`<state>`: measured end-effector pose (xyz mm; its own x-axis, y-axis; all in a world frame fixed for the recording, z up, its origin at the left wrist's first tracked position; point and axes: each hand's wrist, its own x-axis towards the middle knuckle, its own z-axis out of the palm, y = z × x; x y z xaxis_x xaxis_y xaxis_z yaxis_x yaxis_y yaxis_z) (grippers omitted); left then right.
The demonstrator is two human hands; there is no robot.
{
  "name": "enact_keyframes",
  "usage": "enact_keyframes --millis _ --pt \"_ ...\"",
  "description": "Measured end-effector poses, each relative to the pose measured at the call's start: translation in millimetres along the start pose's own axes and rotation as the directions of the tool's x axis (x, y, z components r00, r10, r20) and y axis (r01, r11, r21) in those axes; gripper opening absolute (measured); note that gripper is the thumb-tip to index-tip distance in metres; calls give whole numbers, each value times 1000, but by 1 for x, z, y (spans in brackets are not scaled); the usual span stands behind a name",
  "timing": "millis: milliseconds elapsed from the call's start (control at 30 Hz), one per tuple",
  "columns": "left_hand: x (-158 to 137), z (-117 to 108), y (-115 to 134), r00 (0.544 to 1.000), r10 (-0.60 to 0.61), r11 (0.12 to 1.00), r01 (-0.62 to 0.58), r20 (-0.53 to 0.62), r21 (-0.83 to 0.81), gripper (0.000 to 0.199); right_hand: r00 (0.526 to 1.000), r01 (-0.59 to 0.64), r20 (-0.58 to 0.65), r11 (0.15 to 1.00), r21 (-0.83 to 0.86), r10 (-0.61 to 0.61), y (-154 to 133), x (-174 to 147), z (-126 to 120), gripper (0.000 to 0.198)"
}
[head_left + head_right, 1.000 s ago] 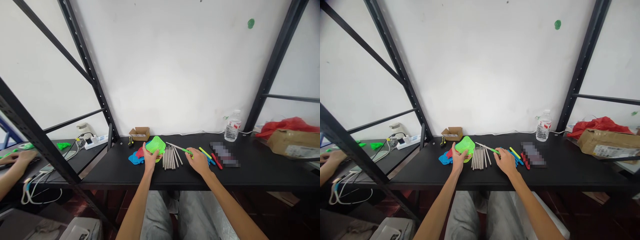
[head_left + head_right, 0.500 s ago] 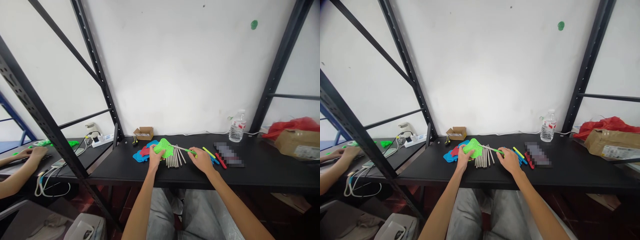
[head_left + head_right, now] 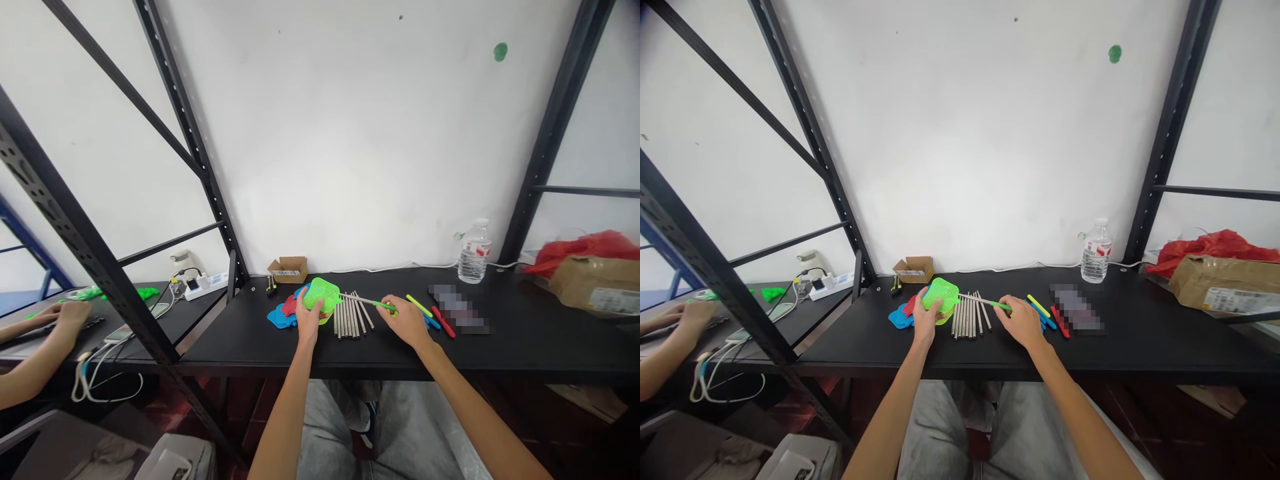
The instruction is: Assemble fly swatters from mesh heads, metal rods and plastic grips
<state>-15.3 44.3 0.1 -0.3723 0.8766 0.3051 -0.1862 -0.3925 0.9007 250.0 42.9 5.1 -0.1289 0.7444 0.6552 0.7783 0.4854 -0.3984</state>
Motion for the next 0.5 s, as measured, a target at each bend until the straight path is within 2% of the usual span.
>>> enact_keyframes --millis 200,500 --pt "3 -1 -1 998 -1 1000 -1 -61 -26 81 1000 5 13 1000 12 -5 0 0 0 26" --pt "3 -5 1 980 129 992 -126 -152 32 68 997 16 71 999 38 -19 -2 -1 -2 31"
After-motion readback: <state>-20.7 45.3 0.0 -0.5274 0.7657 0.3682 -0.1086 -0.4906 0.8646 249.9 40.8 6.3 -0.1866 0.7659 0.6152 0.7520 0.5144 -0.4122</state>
